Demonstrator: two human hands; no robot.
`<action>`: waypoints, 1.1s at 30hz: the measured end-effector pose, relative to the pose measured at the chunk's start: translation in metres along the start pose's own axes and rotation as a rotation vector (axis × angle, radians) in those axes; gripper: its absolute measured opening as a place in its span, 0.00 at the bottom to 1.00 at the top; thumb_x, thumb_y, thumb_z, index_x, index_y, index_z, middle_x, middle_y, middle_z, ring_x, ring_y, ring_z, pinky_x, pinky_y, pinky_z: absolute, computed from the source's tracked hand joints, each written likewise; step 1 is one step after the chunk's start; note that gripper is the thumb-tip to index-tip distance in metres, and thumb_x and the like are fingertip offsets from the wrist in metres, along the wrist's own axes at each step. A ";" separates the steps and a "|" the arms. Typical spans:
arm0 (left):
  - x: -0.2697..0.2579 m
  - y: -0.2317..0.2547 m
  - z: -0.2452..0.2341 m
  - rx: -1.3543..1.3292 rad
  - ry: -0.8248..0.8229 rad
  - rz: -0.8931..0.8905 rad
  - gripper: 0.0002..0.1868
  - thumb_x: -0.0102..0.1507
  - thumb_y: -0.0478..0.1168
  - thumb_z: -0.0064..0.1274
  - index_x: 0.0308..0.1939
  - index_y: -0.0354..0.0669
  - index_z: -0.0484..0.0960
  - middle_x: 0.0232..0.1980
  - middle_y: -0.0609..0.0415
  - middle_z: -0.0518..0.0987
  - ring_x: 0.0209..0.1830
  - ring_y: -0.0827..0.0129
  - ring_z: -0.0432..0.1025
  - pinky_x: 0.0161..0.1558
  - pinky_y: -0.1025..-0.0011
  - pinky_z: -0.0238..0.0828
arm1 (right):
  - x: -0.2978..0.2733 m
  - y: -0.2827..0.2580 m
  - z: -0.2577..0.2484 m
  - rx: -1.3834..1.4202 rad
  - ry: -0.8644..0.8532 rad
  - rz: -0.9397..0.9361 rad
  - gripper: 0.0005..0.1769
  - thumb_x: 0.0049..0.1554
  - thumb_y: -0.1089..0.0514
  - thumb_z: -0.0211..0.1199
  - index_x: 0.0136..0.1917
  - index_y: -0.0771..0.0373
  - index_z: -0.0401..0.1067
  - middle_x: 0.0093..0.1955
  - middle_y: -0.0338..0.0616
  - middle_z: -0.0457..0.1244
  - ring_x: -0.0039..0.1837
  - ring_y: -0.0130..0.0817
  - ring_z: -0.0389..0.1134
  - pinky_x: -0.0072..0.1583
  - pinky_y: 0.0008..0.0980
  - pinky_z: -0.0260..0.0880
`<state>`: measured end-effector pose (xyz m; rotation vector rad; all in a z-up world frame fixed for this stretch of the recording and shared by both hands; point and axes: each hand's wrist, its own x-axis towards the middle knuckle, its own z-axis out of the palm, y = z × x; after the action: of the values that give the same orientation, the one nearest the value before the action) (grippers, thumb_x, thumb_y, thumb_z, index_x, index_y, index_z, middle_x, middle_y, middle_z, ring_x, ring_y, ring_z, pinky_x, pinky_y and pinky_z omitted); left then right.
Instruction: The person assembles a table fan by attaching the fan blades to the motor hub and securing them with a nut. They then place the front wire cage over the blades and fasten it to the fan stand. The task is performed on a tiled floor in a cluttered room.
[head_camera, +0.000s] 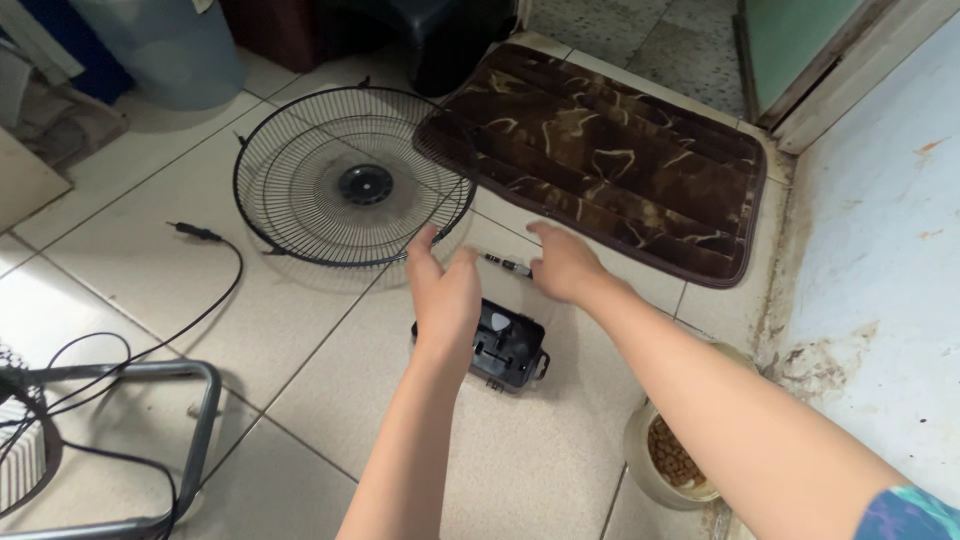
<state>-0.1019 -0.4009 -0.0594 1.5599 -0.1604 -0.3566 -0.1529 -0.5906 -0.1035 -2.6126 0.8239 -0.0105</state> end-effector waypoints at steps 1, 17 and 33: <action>0.001 -0.004 0.001 0.000 -0.006 -0.001 0.35 0.60 0.41 0.48 0.72 0.40 0.62 0.76 0.42 0.62 0.77 0.54 0.56 0.72 0.62 0.52 | 0.000 0.014 0.012 -0.036 -0.003 -0.063 0.35 0.55 0.63 0.62 0.75 0.58 0.58 0.72 0.54 0.59 0.72 0.54 0.60 0.69 0.45 0.61; 0.009 -0.032 0.000 -0.011 -0.002 -0.166 0.35 0.61 0.40 0.48 0.73 0.43 0.61 0.77 0.44 0.60 0.76 0.55 0.58 0.72 0.62 0.54 | -0.046 0.000 0.023 -0.058 0.226 0.148 0.11 0.58 0.60 0.60 0.55 0.59 0.75 0.61 0.46 0.66 0.62 0.50 0.67 0.59 0.49 0.68; 0.050 -0.024 -0.054 -0.556 0.123 0.034 0.24 0.70 0.45 0.46 0.64 0.31 0.75 0.59 0.45 0.82 0.57 0.65 0.75 0.61 0.68 0.68 | -0.045 -0.106 -0.042 0.029 0.298 -0.420 0.09 0.58 0.61 0.59 0.53 0.58 0.73 0.53 0.42 0.69 0.58 0.43 0.68 0.56 0.44 0.59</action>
<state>-0.0408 -0.3655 -0.0903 1.0242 0.0108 -0.2487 -0.1367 -0.5021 -0.0201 -2.7433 0.3428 -0.5338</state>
